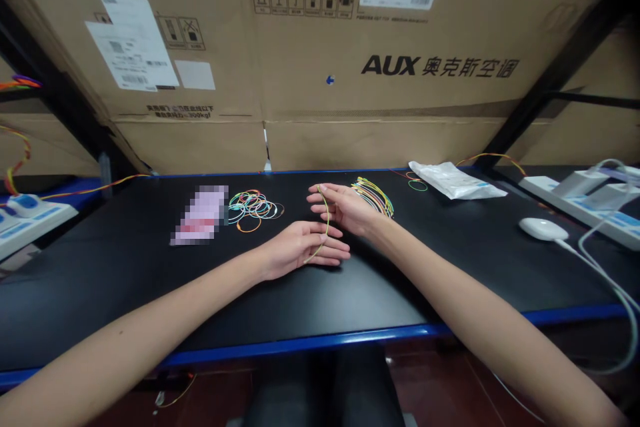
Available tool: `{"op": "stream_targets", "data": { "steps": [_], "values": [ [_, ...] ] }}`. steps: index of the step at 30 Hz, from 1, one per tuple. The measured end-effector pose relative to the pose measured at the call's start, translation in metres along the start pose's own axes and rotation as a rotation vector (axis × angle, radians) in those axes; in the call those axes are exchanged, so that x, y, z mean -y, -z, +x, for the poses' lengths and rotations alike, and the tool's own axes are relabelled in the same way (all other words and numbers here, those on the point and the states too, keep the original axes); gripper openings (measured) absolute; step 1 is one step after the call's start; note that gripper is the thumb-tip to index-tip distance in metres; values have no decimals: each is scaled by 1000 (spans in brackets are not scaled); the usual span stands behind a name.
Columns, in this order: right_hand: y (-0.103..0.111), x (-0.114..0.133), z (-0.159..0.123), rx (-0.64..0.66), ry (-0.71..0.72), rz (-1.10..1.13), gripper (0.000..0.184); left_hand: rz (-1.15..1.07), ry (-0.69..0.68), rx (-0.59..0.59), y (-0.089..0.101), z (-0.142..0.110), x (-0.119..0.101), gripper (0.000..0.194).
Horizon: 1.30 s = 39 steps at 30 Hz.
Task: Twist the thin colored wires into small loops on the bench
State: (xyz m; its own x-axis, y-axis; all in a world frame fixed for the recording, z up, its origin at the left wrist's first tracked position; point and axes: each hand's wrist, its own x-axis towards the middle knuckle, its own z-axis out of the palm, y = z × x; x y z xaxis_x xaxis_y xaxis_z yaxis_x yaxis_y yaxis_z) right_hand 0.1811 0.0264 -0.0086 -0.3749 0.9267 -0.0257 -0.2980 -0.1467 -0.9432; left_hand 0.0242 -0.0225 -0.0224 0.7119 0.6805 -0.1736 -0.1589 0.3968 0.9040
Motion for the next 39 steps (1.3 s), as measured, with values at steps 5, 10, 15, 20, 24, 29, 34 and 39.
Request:
{"op": "stream_targets", "data": {
  "steps": [5,10,15,20,24,29,34,39],
  "values": [
    [20,15,0,-150,40,-213,16,93,-150,-240,1,2,-2,29],
    [46,20,4,-208,47,-553,16,215,-265,-363,9,5,-5,30],
    [66,14,13,-113,186,-916,18,352,-279,-368,13,4,-5,26],
    [79,8,17,-236,351,-1314,27,485,-315,-373,17,4,-6,26],
    [84,10,16,-369,374,-1478,28,591,-355,-376,25,4,-5,26],
    [85,10,8,-338,350,-1663,36,741,-400,-420,35,3,-5,23],
    [77,-4,-2,-361,358,-1816,57,846,-415,-445,42,2,-6,24],
    [80,-16,-17,-326,364,-1863,74,904,-444,-502,52,3,-9,24]
  ]
}}
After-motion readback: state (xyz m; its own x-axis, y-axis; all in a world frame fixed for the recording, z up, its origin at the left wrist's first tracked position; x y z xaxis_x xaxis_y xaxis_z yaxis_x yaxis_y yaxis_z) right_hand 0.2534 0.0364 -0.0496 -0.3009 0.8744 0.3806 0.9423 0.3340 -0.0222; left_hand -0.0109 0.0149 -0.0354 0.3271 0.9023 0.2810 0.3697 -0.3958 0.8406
